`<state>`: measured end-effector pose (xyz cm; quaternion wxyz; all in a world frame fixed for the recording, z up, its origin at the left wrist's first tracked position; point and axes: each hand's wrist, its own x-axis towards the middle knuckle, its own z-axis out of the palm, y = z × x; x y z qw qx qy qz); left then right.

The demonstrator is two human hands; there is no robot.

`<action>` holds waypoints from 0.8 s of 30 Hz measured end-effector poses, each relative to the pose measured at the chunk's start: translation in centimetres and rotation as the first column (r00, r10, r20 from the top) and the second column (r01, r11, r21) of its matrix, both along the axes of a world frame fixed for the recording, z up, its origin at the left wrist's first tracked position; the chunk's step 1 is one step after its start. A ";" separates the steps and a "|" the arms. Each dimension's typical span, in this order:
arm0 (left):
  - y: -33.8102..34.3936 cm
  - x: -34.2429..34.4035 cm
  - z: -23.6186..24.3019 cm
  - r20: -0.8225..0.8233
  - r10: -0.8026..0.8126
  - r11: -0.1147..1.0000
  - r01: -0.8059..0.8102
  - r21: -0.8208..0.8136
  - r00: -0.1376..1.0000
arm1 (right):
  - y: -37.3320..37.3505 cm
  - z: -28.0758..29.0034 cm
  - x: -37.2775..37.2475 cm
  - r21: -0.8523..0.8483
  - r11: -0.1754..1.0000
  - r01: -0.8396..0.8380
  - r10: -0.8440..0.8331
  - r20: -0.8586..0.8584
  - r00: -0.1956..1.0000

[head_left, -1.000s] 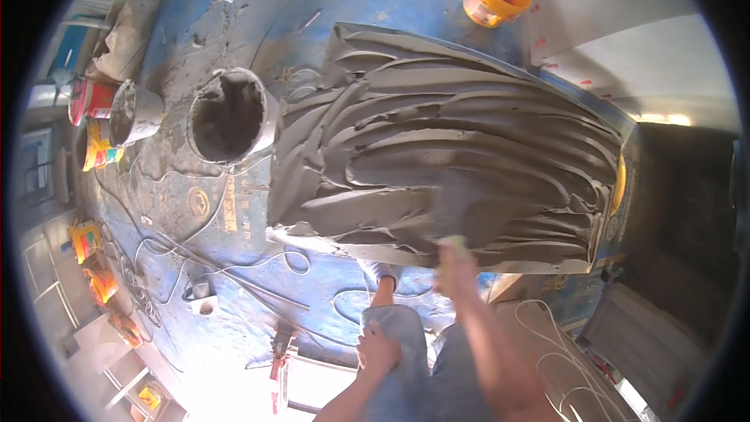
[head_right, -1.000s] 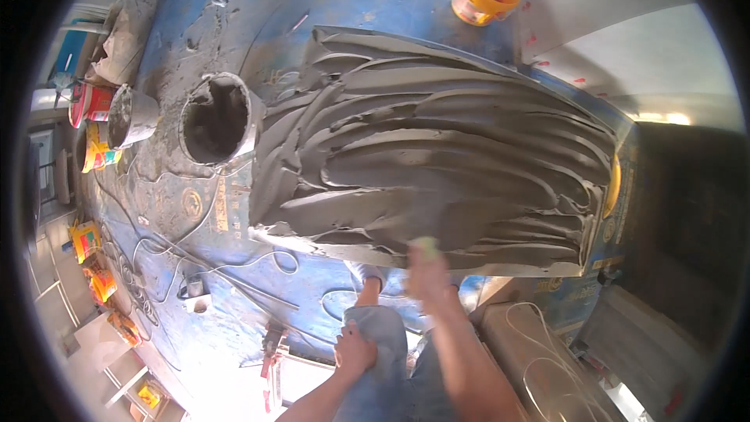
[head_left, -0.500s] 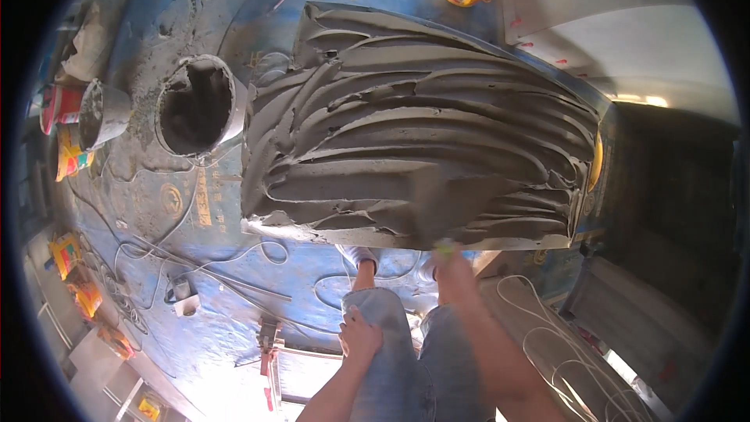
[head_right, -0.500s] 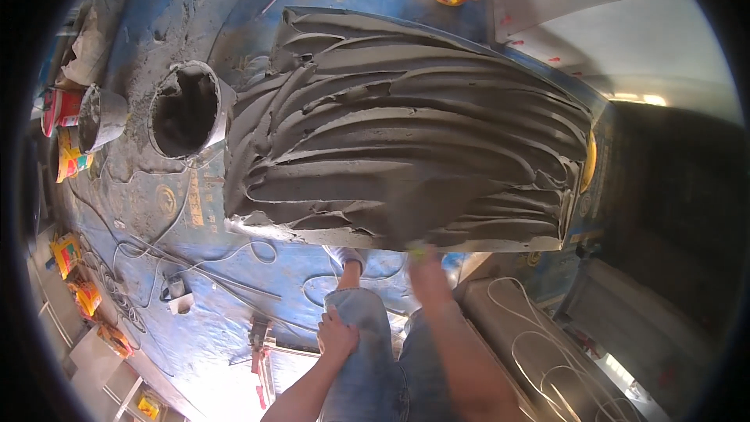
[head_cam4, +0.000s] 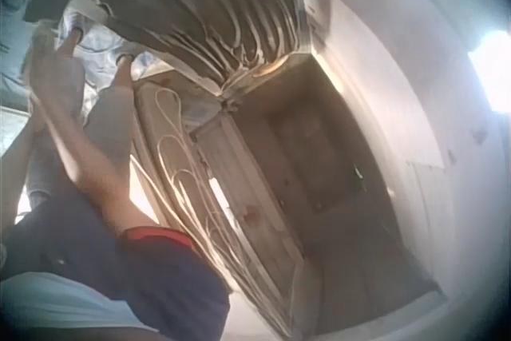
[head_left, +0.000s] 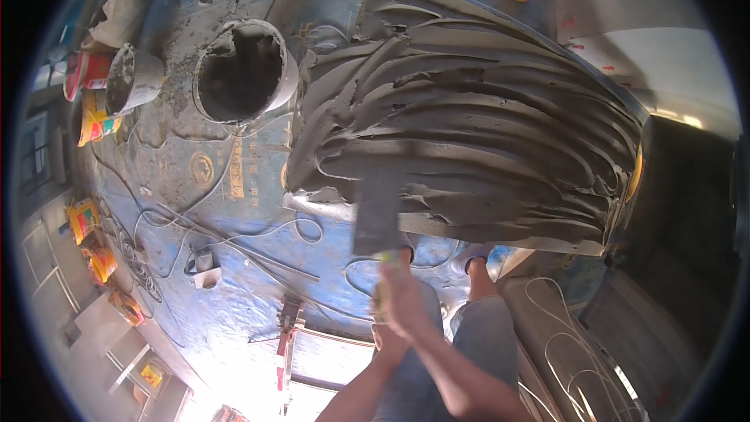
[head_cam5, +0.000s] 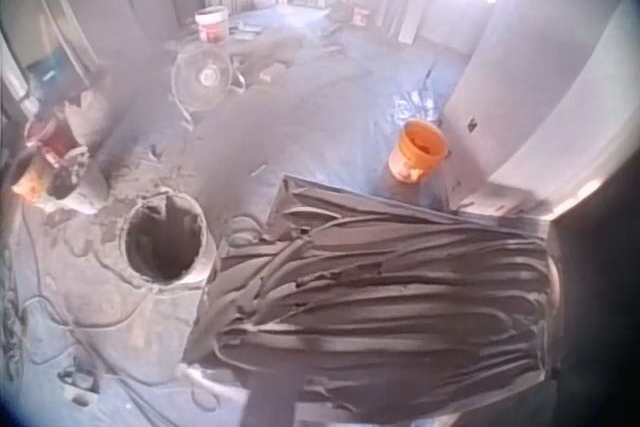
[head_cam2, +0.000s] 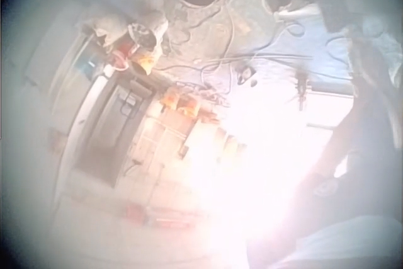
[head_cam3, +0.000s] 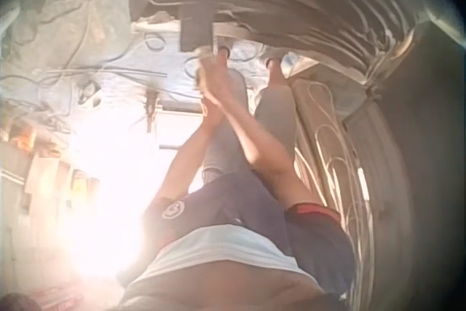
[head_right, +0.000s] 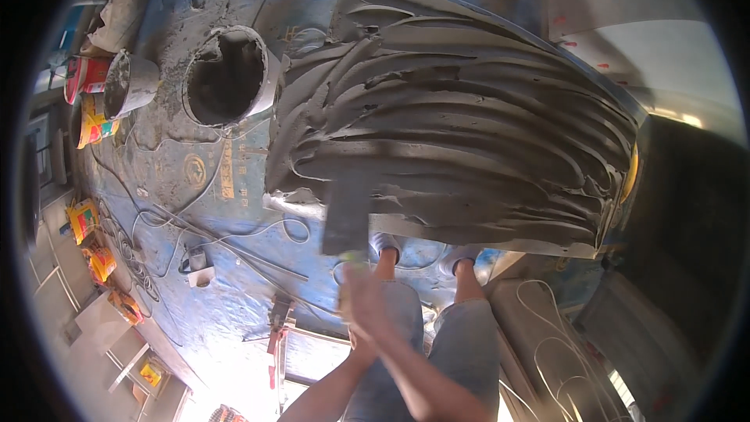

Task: The person applies mortar to a large tile using a trowel, spreading it evenly across the surface before lifting the tile and placing it onto a wall.

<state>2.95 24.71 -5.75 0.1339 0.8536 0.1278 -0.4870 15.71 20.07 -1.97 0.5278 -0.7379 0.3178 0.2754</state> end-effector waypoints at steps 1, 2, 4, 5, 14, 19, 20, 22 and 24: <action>0.1 -0.4 -0.1 0.053 -0.044 0.999 0.043 0.015 0.998 | 3.1 1.7 2.0 0.008 0.999 -0.046 0.047 -0.178 0.983; 0.4 -0.9 0.1 0.103 -0.086 0.996 0.083 0.040 0.991 | 5.8 2.6 3.1 0.040 0.995 -0.091 0.098 -0.247 0.964; -0.2 -0.1 0.1 -0.035 0.025 0.999 -0.023 0.035 0.999 | 8.3 2.1 3.4 0.089 0.988 -0.129 0.140 -0.139 0.980; -1.0 0.4 0.2 -0.104 0.072 0.997 -0.070 0.025 0.992 | 8.1 1.3 3.2 -0.046 0.963 -0.266 0.261 -0.096 0.960; 0.5 0.9 0.2 -0.152 0.030 0.997 -0.040 -0.062 0.988 | -5.7 -2.2 -5.6 -0.537 0.513 -0.670 0.725 -0.146 0.673; -0.9 1.0 0.8 -0.087 -0.017 0.999 0.013 -0.037 0.996 | -21.0 -1.2 -10.5 -0.468 0.780 -0.415 0.245 -0.381 0.891; -0.8 1.5 1.0 -0.178 -0.018 1.000 0.015 -0.022 0.984 | -23.8 -1.9 -11.3 -0.464 0.804 -0.371 0.199 -0.379 0.904; -0.6 1.0 0.9 -0.182 -0.029 1.000 0.027 -0.013 0.983 | -27.2 -2.5 -12.7 -0.718 0.314 -0.621 0.552 -0.394 0.735; 0.1 0.6 0.7 -0.215 -0.051 0.999 0.047 -0.024 0.975 | -26.0 -1.3 -10.6 -0.432 0.899 -0.073 0.000 -0.167 0.986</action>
